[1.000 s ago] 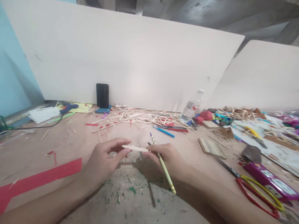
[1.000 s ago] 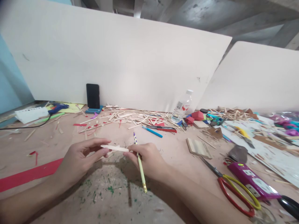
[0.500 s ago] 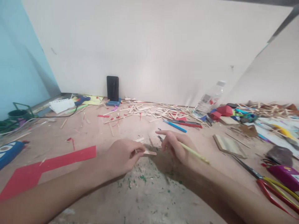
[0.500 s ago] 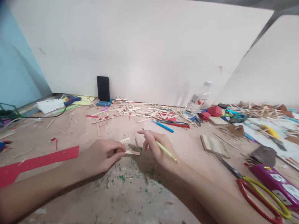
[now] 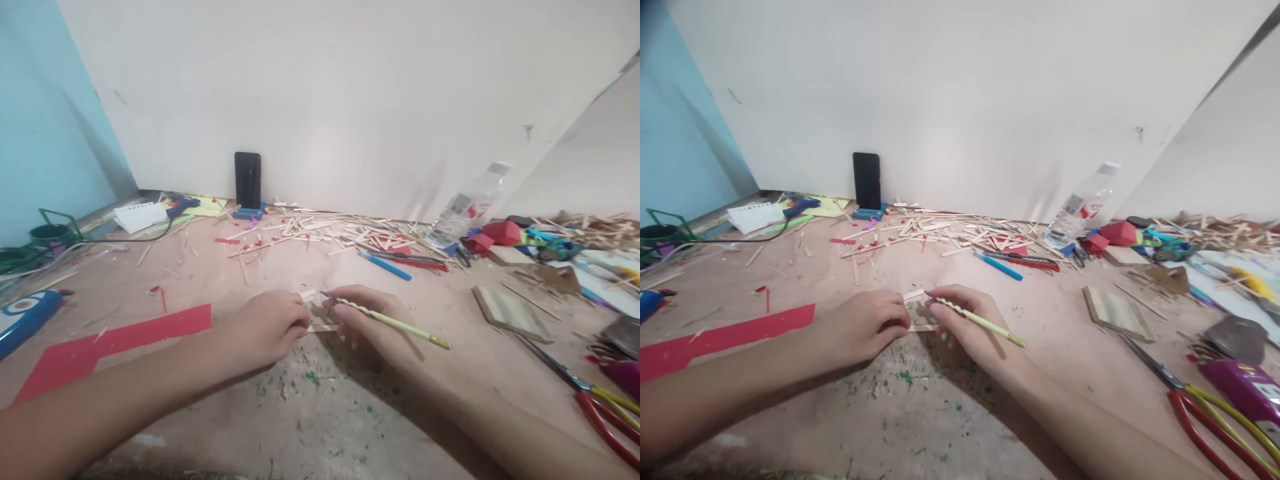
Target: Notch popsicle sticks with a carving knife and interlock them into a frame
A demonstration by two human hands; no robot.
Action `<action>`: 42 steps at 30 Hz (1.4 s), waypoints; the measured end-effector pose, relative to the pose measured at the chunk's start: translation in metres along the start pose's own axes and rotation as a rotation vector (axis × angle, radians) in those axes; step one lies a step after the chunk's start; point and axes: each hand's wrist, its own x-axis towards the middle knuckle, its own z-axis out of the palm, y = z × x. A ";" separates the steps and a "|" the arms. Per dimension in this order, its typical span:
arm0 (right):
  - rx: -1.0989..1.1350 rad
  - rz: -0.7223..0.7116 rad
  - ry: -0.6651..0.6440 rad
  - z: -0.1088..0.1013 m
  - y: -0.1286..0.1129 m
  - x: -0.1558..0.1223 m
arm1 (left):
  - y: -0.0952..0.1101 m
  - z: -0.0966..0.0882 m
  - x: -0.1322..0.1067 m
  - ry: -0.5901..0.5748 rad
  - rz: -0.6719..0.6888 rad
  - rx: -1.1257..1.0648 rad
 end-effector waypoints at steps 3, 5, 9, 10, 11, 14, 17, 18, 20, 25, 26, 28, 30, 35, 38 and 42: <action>-0.016 0.032 -0.046 0.004 0.000 -0.003 | -0.002 -0.004 0.001 -0.029 0.016 0.013; -0.021 0.046 -0.055 0.006 0.001 -0.005 | -0.004 -0.006 0.000 -0.030 0.023 0.012; -0.040 0.063 -0.040 0.007 0.006 -0.009 | -0.007 -0.006 -0.007 0.007 0.022 0.010; -0.048 0.064 -0.031 0.007 0.008 -0.009 | -0.008 -0.006 -0.009 0.014 0.021 0.008; -0.059 0.063 -0.023 0.007 0.009 -0.009 | -0.008 -0.005 -0.010 0.019 0.022 0.005; -0.102 0.058 0.001 0.008 0.009 -0.011 | -0.009 -0.002 -0.013 0.021 0.028 -0.008; -0.125 0.042 0.002 0.010 0.004 -0.013 | -0.008 -0.001 -0.014 0.013 0.039 -0.013; -0.120 0.040 -0.008 0.011 0.003 -0.013 | -0.007 -0.001 -0.014 0.010 0.044 -0.012; -0.099 0.042 -0.014 0.011 0.001 -0.012 | -0.007 -0.002 -0.014 0.004 0.054 -0.005; -0.008 -0.007 0.240 0.002 0.008 -0.004 | -0.009 -0.003 -0.018 -0.006 0.087 0.020; 0.016 -0.029 0.296 -0.001 0.009 -0.003 | -0.009 -0.003 -0.019 -0.004 0.092 0.030; 0.057 -0.074 0.382 -0.008 0.008 0.000 | -0.010 -0.002 -0.020 0.014 0.103 0.055; 0.085 -0.123 0.450 -0.015 0.005 0.001 | -0.011 -0.004 -0.021 0.077 0.091 0.101; -0.113 -0.270 0.484 -0.041 -0.003 0.009 | -0.018 -0.017 -0.020 0.340 0.096 0.137; -0.580 -0.347 0.325 -0.054 -0.002 0.016 | -0.022 -0.021 -0.021 0.438 0.075 0.167; -0.891 -0.320 0.158 -0.054 0.006 0.021 | -0.024 -0.016 -0.023 0.535 0.005 0.177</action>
